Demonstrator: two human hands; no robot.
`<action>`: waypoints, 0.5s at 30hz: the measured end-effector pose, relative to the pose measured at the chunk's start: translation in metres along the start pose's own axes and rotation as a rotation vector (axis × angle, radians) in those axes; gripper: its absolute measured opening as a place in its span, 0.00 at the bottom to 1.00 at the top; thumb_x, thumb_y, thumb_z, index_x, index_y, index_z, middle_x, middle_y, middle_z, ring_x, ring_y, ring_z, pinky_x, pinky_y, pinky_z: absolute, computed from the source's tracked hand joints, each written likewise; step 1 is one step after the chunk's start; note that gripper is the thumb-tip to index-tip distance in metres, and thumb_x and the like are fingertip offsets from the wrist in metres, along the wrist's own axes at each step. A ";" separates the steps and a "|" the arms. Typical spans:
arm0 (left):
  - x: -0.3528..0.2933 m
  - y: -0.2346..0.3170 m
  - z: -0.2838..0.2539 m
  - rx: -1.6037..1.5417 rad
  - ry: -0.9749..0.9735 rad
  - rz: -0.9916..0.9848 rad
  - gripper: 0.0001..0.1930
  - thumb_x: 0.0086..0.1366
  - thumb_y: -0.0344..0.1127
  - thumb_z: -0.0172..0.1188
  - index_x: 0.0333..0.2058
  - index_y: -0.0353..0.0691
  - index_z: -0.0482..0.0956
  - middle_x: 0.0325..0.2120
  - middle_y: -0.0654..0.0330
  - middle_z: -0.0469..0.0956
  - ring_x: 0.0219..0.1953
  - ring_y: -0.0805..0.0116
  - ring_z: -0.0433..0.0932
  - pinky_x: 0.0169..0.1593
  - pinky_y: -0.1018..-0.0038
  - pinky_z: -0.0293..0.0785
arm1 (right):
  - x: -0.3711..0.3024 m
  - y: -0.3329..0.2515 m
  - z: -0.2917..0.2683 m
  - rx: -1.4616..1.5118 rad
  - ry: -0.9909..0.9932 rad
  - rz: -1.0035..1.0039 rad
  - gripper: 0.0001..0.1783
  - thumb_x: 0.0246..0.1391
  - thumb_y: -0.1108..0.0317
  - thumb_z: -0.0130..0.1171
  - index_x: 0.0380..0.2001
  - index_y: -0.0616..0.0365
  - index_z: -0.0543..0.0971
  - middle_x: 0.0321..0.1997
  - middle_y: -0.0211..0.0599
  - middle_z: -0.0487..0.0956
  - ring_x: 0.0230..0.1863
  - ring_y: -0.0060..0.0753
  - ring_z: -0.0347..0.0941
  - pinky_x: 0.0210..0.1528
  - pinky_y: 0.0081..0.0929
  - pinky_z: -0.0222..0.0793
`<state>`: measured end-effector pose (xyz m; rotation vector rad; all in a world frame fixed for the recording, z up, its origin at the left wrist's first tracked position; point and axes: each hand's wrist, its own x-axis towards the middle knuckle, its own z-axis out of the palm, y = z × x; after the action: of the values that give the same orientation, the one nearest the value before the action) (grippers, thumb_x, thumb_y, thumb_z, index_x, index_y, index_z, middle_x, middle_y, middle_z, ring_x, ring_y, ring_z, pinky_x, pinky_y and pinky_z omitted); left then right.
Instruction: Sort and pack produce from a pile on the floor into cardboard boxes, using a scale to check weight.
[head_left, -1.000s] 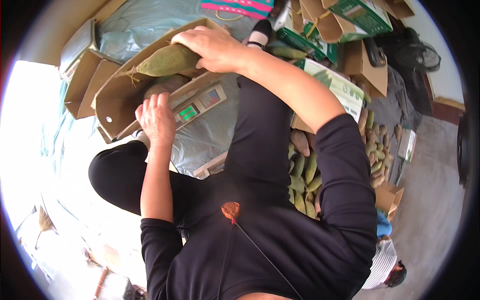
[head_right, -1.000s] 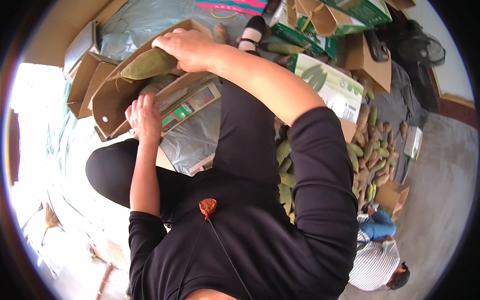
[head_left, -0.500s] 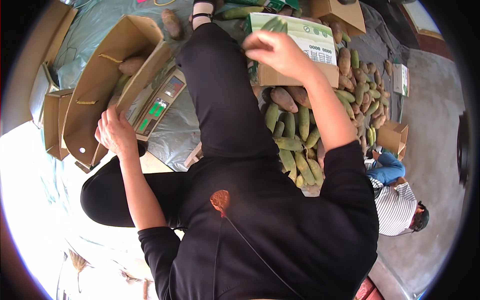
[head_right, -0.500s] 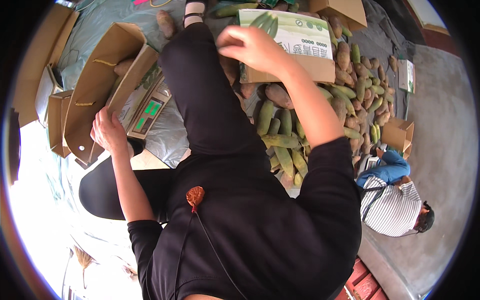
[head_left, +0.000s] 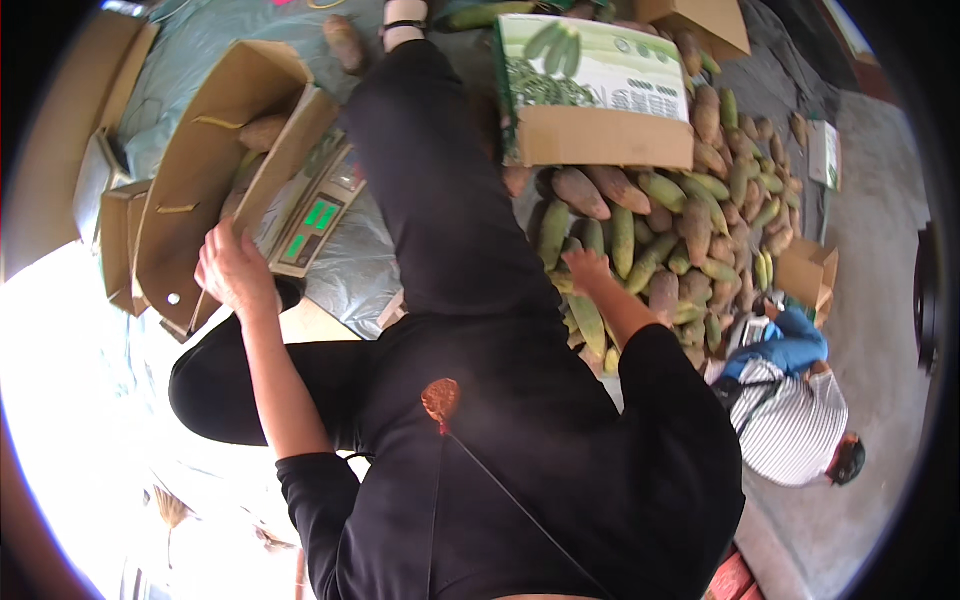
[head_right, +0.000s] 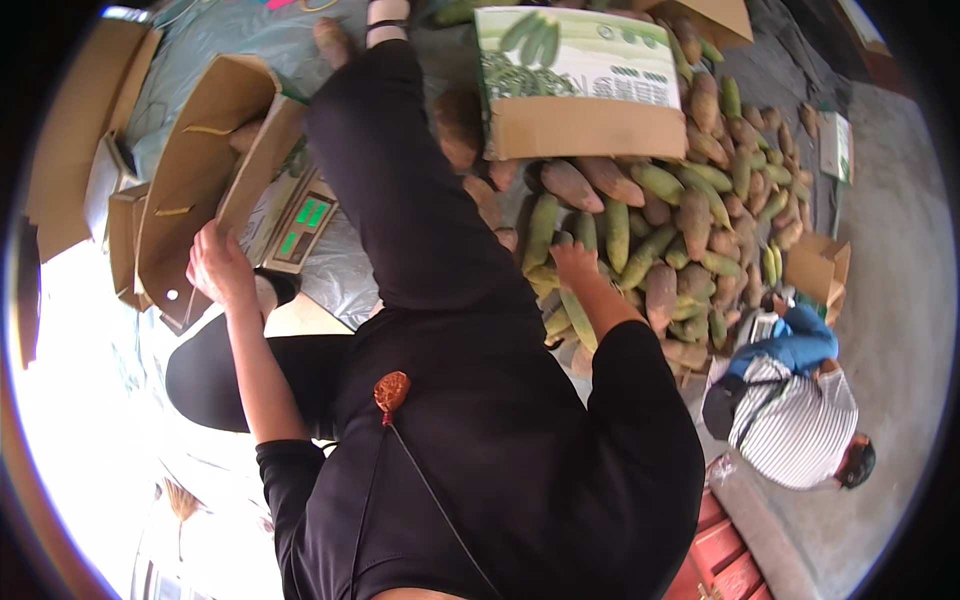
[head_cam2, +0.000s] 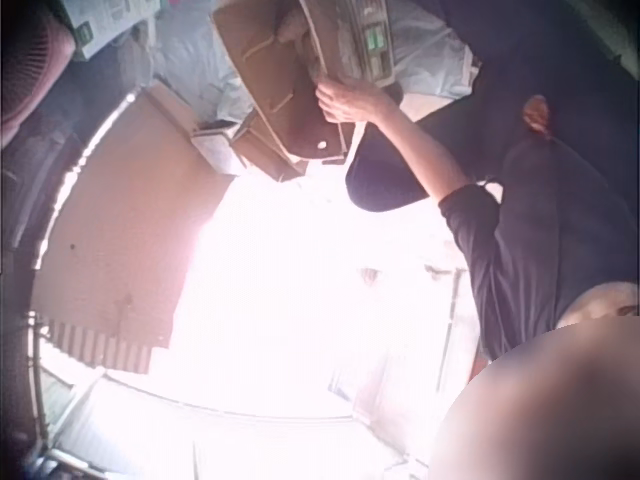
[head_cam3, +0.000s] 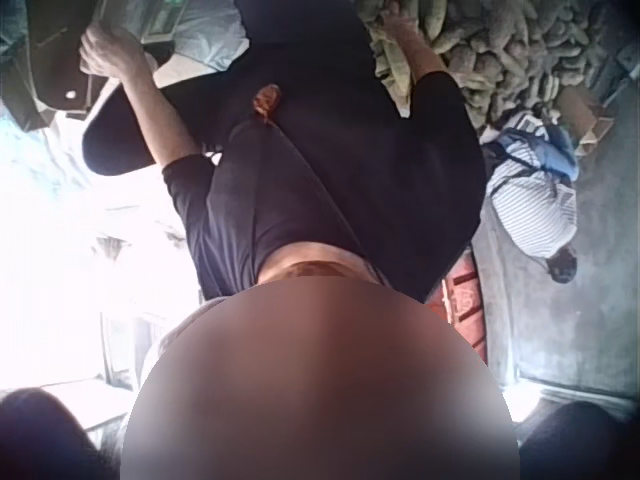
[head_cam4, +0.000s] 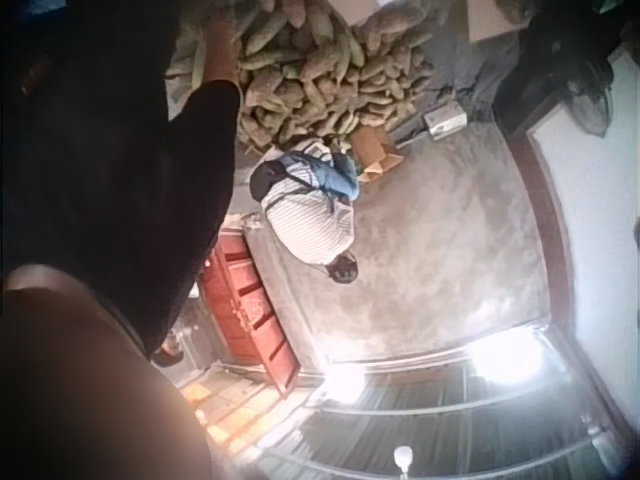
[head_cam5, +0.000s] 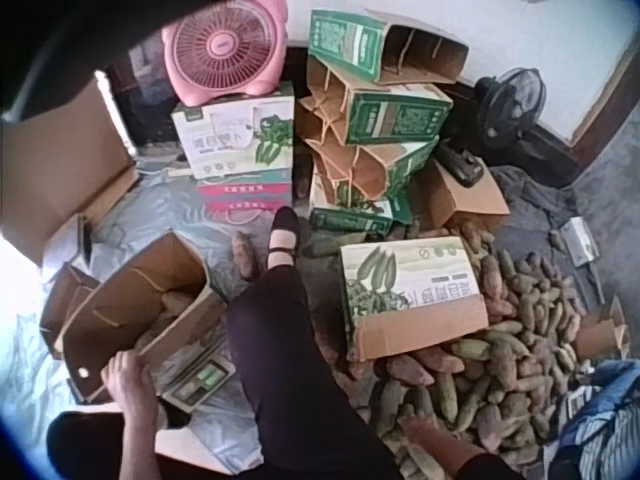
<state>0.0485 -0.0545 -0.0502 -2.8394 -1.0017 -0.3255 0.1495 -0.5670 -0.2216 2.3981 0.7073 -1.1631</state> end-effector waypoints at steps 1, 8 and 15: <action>0.001 0.003 0.000 -0.007 -0.007 -0.002 0.13 0.54 0.33 0.60 0.41 0.44 0.75 0.36 0.61 0.76 0.43 0.59 0.74 0.48 0.61 0.64 | -0.004 -0.004 0.013 -0.005 0.028 -0.028 0.20 0.50 0.67 0.55 0.48 0.43 0.69 0.49 0.32 0.72 0.56 0.40 0.66 0.49 0.48 0.65; 0.003 0.000 -0.011 -0.088 -0.099 -0.050 0.16 0.52 0.31 0.62 0.42 0.46 0.75 0.38 0.61 0.76 0.45 0.60 0.73 0.51 0.61 0.62 | -0.007 -0.023 0.019 -0.051 -0.043 -0.039 0.17 0.52 0.70 0.51 0.47 0.44 0.71 0.49 0.31 0.72 0.56 0.38 0.66 0.52 0.47 0.62; -0.009 -0.023 -0.039 -0.057 -0.240 -0.257 0.36 0.52 0.33 0.65 0.60 0.53 0.61 0.59 0.63 0.62 0.64 0.59 0.56 0.63 0.45 0.46 | -0.004 -0.005 0.010 0.110 -0.028 0.175 0.25 0.47 0.71 0.59 0.50 0.45 0.67 0.50 0.34 0.72 0.57 0.42 0.65 0.51 0.49 0.64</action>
<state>0.0210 -0.0490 -0.0135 -2.8503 -1.4306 -0.0334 0.1381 -0.5690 -0.2246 2.4709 0.4248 -1.1869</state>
